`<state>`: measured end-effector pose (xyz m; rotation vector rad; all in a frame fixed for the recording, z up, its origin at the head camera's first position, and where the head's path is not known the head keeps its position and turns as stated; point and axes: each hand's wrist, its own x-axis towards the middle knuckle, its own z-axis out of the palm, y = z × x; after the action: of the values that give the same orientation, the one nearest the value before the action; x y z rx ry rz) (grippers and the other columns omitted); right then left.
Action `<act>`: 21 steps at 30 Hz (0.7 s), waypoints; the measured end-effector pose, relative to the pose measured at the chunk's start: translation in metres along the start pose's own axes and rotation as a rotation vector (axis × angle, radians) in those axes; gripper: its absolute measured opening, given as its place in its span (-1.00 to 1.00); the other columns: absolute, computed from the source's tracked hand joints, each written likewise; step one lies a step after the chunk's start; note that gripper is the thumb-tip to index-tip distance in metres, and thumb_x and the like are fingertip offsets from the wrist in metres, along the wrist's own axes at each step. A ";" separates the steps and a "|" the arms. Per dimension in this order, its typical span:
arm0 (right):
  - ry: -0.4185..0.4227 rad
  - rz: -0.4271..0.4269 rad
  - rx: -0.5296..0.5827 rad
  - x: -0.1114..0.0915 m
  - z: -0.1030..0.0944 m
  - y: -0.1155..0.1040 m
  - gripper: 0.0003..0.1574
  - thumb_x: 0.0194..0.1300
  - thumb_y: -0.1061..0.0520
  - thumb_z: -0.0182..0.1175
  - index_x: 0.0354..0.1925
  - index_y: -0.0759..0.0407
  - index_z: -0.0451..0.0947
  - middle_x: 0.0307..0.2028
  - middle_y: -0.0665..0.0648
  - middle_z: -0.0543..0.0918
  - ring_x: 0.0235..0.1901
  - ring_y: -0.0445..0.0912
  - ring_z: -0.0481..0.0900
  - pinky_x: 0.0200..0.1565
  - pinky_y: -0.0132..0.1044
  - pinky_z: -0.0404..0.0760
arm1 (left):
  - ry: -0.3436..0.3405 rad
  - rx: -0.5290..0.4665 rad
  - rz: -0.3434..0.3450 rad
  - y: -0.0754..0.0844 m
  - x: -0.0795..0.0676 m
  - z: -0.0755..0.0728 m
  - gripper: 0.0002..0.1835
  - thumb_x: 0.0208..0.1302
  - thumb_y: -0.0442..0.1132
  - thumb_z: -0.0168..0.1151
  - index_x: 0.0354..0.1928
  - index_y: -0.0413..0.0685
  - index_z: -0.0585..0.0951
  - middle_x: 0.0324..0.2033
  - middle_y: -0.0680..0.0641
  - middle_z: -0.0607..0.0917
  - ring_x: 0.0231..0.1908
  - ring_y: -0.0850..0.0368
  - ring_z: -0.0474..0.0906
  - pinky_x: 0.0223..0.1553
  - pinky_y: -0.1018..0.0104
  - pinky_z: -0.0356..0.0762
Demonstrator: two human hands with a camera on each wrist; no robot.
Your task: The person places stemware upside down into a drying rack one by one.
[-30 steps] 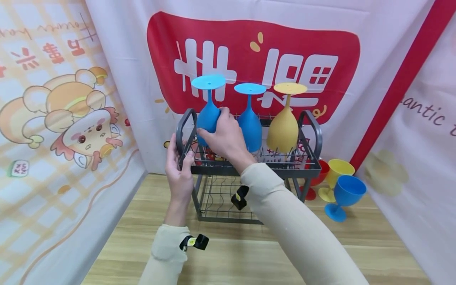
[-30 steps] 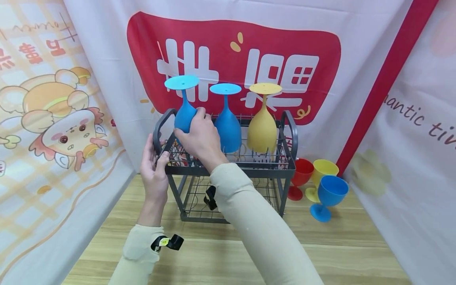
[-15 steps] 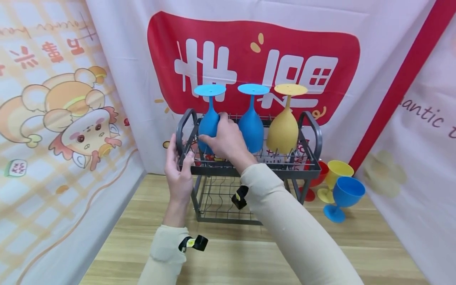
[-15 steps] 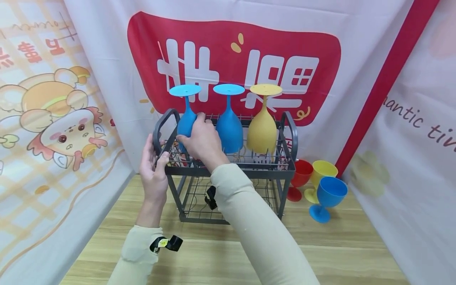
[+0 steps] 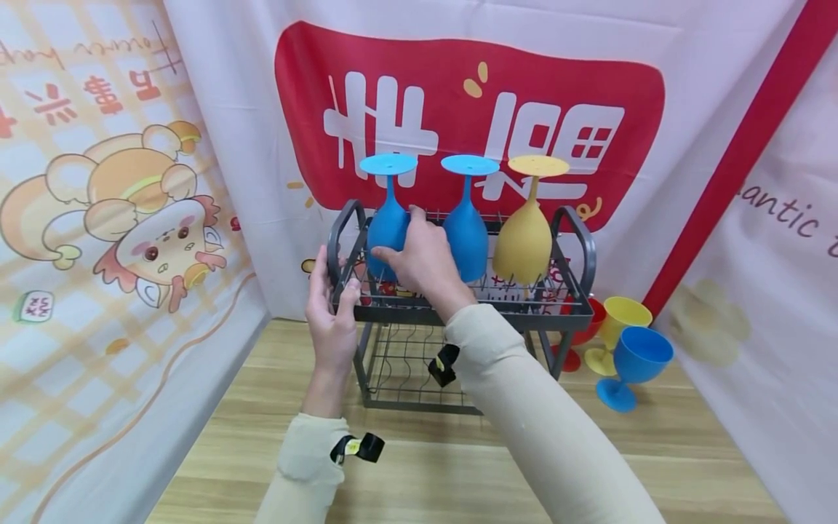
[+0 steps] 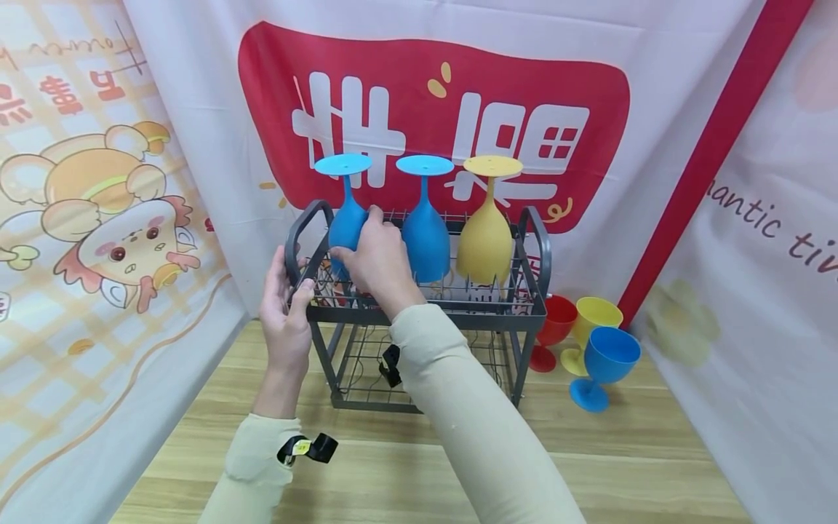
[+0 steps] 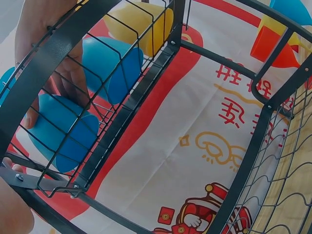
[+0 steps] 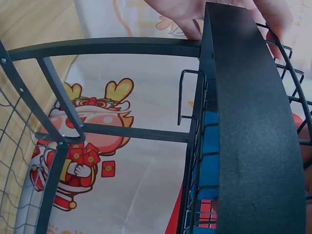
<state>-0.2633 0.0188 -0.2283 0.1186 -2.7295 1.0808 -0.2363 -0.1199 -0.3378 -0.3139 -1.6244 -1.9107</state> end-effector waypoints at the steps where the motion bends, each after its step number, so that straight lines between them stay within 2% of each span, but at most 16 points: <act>1: 0.013 -0.005 -0.003 0.000 0.000 0.000 0.24 0.26 -0.24 0.48 0.65 0.03 0.05 0.43 0.17 0.56 0.31 0.23 0.63 0.36 0.30 0.56 | -0.001 0.000 0.000 0.000 0.000 0.000 -0.30 0.56 -0.29 0.11 0.66 0.19 0.23 0.44 -0.02 0.52 0.46 -0.10 0.45 0.29 0.47 0.60; 8: 0.132 -0.073 -0.005 -0.006 0.000 0.001 0.09 0.23 -0.27 0.50 0.51 0.09 0.25 0.34 0.17 0.63 0.24 0.18 0.70 0.29 0.23 0.65 | 0.001 -0.002 0.001 0.001 0.000 -0.001 -0.30 0.56 -0.29 0.13 0.65 0.19 0.24 0.43 -0.01 0.53 0.46 -0.12 0.46 0.27 0.46 0.62; 13: 0.182 -0.105 0.053 -0.014 -0.003 0.004 0.07 0.26 -0.27 0.49 0.52 0.10 0.28 0.38 0.19 0.60 0.29 0.17 0.66 0.26 0.21 0.68 | 0.006 0.008 -0.008 0.001 0.000 -0.002 -0.31 0.57 -0.27 0.13 0.65 0.24 0.24 0.44 0.02 0.53 0.46 -0.06 0.46 0.26 0.47 0.62; 18: 0.217 -0.184 0.080 -0.029 -0.015 0.010 0.09 0.27 -0.25 0.49 0.55 0.10 0.27 0.44 0.19 0.56 0.36 0.15 0.60 0.23 0.14 0.72 | 0.002 0.013 -0.017 0.001 -0.001 -0.001 -0.31 0.57 -0.25 0.13 0.65 0.24 0.24 0.44 0.03 0.53 0.46 -0.08 0.46 0.28 0.46 0.61; 21: 0.232 -0.236 0.079 -0.038 -0.027 0.016 0.08 0.27 -0.23 0.50 0.55 0.12 0.29 0.39 0.19 0.59 0.31 0.10 0.62 0.19 0.05 0.76 | 0.002 0.020 -0.021 0.001 -0.001 -0.001 -0.31 0.57 -0.23 0.13 0.65 0.25 0.23 0.45 0.05 0.52 0.48 -0.05 0.45 0.30 0.43 0.61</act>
<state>-0.2246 0.0487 -0.2277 0.2993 -2.3979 1.0620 -0.2349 -0.1207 -0.3374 -0.2873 -1.6509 -1.9082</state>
